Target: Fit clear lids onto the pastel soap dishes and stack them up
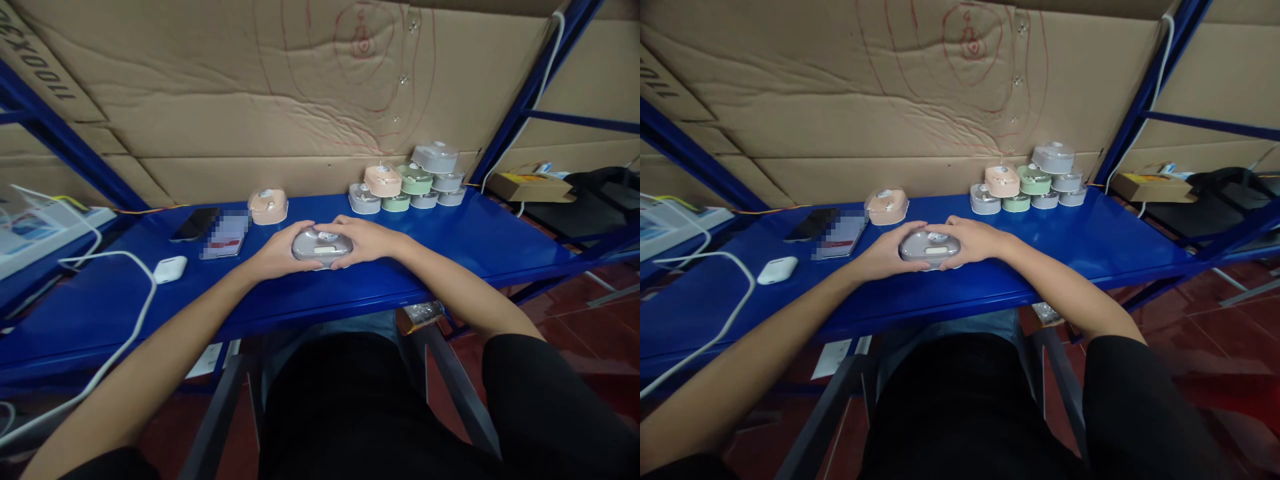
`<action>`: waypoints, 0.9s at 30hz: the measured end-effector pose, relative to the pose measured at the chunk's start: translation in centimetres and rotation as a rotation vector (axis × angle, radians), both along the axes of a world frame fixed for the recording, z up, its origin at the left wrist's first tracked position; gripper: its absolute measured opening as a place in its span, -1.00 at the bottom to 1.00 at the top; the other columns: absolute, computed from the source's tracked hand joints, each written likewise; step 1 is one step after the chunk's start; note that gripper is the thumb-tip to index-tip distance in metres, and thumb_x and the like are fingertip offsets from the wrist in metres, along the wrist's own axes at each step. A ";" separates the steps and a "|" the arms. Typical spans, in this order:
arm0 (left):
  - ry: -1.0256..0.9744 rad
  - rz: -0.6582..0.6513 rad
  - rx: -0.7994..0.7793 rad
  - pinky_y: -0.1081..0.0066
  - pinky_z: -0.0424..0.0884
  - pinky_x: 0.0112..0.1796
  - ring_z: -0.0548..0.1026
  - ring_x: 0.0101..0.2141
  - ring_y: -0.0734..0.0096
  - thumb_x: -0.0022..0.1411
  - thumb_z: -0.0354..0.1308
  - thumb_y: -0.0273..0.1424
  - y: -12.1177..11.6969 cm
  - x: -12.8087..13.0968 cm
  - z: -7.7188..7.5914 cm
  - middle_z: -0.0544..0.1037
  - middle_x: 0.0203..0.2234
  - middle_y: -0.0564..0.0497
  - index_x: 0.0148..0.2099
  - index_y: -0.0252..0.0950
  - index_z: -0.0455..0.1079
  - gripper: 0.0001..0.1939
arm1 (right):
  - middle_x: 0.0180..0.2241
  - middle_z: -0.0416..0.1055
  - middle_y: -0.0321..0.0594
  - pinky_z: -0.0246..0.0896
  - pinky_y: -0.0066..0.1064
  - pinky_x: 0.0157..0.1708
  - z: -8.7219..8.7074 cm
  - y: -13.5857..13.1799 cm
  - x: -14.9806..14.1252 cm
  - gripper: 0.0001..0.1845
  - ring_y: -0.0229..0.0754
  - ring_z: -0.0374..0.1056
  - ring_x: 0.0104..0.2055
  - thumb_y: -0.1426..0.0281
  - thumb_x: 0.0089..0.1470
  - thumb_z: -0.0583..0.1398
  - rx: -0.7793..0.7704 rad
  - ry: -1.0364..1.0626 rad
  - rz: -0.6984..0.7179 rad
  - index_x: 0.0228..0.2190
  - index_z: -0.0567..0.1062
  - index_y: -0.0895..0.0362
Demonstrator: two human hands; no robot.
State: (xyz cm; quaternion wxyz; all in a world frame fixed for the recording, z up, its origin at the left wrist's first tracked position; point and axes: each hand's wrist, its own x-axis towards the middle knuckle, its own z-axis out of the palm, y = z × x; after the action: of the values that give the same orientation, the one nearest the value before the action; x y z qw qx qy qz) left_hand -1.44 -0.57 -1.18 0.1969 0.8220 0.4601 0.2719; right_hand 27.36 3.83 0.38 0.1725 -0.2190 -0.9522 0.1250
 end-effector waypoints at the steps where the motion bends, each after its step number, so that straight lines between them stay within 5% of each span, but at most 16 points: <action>1: 0.007 0.000 0.011 -0.29 0.33 0.42 0.44 0.42 -0.40 0.03 0.55 0.23 0.0 0.0 0.0 0.44 0.45 -0.36 0.50 -0.23 0.32 0.16 | 0.13 0.46 -0.05 0.48 -0.01 0.15 0.1 0.0 0.0 0.07 0.09 0.47 0.07 -0.12 0.14 0.48 -0.013 0.004 -0.005 0.53 0.34 -0.06; 20: 0.054 -0.085 -0.031 -0.21 0.25 0.48 0.30 0.52 -0.39 0.14 0.48 0.21 0.4 -0.7 -0.1 0.28 0.57 -0.36 0.62 -0.22 0.16 0.20 | 0.12 0.45 -0.02 0.49 -0.04 0.10 0.0 -0.5 -0.3 0.08 0.09 0.47 0.02 -0.18 0.15 0.45 0.009 -0.021 -0.064 0.53 0.35 -0.05; 27: 0.037 -0.051 0.031 -0.29 0.34 0.41 0.44 0.42 -0.40 0.08 0.52 0.20 0.5 -0.6 -0.2 0.44 0.47 -0.33 0.54 -0.20 0.30 0.13 | 0.26 0.40 0.05 0.49 0.01 0.17 0.1 -0.4 0.0 0.12 0.16 0.49 0.15 -0.21 0.20 0.41 -0.029 -0.046 -0.052 0.57 0.25 -0.04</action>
State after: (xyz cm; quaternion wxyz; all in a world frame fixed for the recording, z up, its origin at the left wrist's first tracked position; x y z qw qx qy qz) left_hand -2.05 -0.05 -1.36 0.1824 0.8414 0.4381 0.2585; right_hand 27.40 3.40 0.46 0.1506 -0.2488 -0.9480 0.1293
